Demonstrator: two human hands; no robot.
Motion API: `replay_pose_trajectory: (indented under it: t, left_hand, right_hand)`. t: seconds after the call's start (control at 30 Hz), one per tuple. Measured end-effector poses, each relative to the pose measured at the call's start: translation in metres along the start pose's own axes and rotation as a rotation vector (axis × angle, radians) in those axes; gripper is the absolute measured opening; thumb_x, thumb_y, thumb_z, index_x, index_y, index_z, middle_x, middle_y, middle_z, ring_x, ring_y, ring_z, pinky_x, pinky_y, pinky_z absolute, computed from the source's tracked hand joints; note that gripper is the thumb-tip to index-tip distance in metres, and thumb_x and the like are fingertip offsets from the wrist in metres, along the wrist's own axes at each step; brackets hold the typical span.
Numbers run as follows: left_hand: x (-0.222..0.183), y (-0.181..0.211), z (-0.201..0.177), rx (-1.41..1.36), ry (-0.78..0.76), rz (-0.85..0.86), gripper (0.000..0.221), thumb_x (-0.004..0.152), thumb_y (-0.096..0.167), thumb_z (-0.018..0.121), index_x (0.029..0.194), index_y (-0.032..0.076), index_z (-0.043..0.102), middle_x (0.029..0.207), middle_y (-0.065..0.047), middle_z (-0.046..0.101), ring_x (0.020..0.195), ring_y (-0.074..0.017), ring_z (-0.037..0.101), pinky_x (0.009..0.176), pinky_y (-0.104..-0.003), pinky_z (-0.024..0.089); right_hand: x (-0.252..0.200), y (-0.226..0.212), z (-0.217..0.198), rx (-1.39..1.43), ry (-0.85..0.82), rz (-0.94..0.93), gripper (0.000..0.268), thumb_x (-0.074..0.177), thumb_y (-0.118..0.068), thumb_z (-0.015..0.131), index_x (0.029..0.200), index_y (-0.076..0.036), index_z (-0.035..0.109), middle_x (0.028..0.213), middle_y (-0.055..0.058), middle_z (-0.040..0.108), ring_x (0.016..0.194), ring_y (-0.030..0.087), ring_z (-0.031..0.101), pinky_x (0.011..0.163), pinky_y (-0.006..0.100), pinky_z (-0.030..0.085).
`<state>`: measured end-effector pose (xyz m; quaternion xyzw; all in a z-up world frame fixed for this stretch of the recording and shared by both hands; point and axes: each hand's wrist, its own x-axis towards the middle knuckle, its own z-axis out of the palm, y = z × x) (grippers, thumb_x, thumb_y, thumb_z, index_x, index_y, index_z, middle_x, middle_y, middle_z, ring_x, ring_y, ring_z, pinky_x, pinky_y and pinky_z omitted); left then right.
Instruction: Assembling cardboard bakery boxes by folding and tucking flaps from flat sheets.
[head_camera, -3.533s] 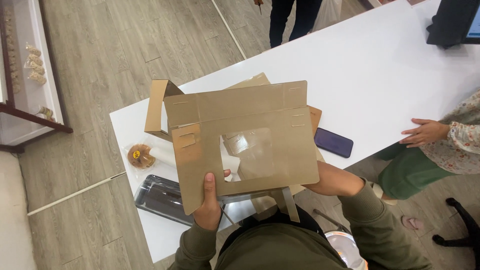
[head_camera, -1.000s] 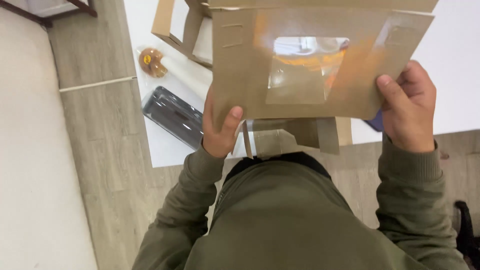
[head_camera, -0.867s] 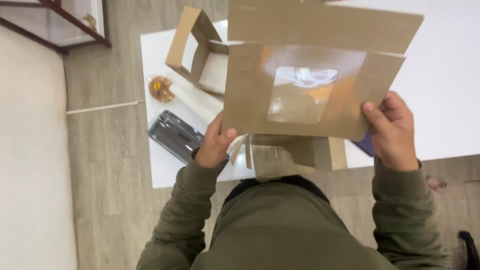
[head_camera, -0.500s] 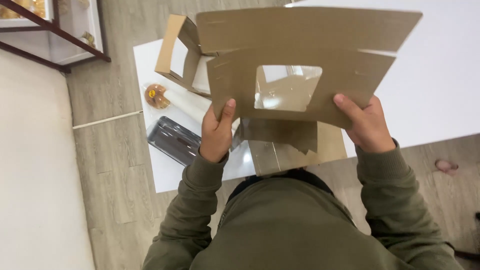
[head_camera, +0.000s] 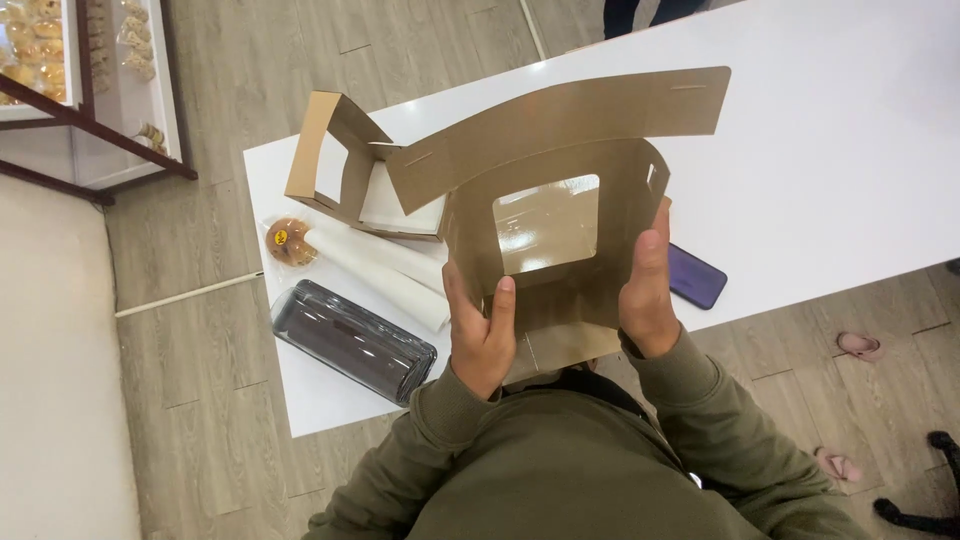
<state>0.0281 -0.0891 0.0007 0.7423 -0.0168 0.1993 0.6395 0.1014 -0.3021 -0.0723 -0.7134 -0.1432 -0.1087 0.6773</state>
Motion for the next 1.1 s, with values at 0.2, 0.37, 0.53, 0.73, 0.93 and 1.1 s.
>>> replay_pose_trajectory:
  t: [0.2, 0.37, 0.53, 0.73, 0.93, 1.1]
  left_hand:
    - [-0.020, -0.062, -0.010, -0.062, -0.010, -0.011, 0.064, 0.109, 0.032, 0.038, 0.160, -0.002, 0.019, 0.133, -0.017, 0.037, 0.128, -0.0295, 0.039, 0.116, -0.058, 0.029]
    - [-0.030, -0.073, -0.017, -0.053, -0.038, -0.016, 0.063, 0.117, 0.038, 0.026, 0.162, -0.005, 0.013, 0.158, -0.026, 0.021, 0.145, -0.0408, 0.025, 0.126, -0.053, 0.011]
    - [0.004, -0.013, -0.017, -0.282, -0.082, -0.071, 0.066, 0.110, 0.039, 0.045, 0.157, -0.001, 0.023, 0.143, -0.023, 0.043, 0.138, -0.0324, 0.039, 0.118, -0.055, 0.026]
    - [0.003, -0.033, -0.019, -0.287, -0.008, -0.204, 0.075, 0.080, 0.024, 0.088, 0.137, 0.002, 0.045, 0.117, -0.012, 0.056, 0.108, -0.0213, 0.053, 0.096, -0.040, 0.041]
    - [0.017, -0.025, -0.027, -0.202, -0.035, -0.189, 0.038, 0.082, 0.028, 0.086, 0.106, 0.002, 0.069, 0.096, -0.009, 0.064, 0.091, -0.0182, 0.065, 0.082, -0.034, 0.051]
    - [0.025, -0.027, -0.052, -0.063, -0.135, -0.002, 0.024, 0.093, 0.028, 0.076, 0.087, 0.004, 0.076, 0.074, -0.010, 0.062, 0.072, -0.0200, 0.065, 0.070, -0.037, 0.052]
  right_hand:
    - [0.011, -0.073, 0.031, -0.114, -0.041, -0.141, 0.052, 0.111, -0.037, 0.032, 0.150, -0.002, 0.032, 0.118, 0.013, 0.050, 0.108, 0.021, 0.047, 0.100, 0.042, 0.040]
    - [0.009, -0.085, 0.024, -0.008, -0.082, -0.146, 0.056, 0.105, -0.029, 0.066, 0.142, -0.004, 0.032, 0.126, 0.012, 0.052, 0.122, 0.021, 0.052, 0.107, 0.038, 0.042]
    - [0.013, -0.059, 0.015, -0.058, 0.000, -0.082, 0.063, 0.092, -0.031, 0.078, 0.134, -0.002, 0.040, 0.117, 0.011, 0.058, 0.108, 0.021, 0.058, 0.096, 0.037, 0.046]
    - [0.004, -0.051, 0.007, -0.069, 0.078, -0.003, 0.042, 0.088, -0.015, 0.084, 0.115, 0.001, 0.056, 0.085, 0.008, 0.063, 0.077, 0.016, 0.065, 0.074, 0.029, 0.053]
    - [0.005, -0.049, 0.008, -0.039, 0.068, 0.043, 0.035, 0.082, -0.009, 0.089, 0.103, 0.001, 0.062, 0.079, 0.010, 0.069, 0.074, 0.016, 0.070, 0.071, 0.029, 0.057]
    - [0.003, -0.045, -0.004, 0.012, -0.032, -0.011, 0.029, 0.081, -0.006, 0.087, 0.100, 0.003, 0.067, 0.081, 0.011, 0.071, 0.077, 0.017, 0.072, 0.075, 0.031, 0.059]
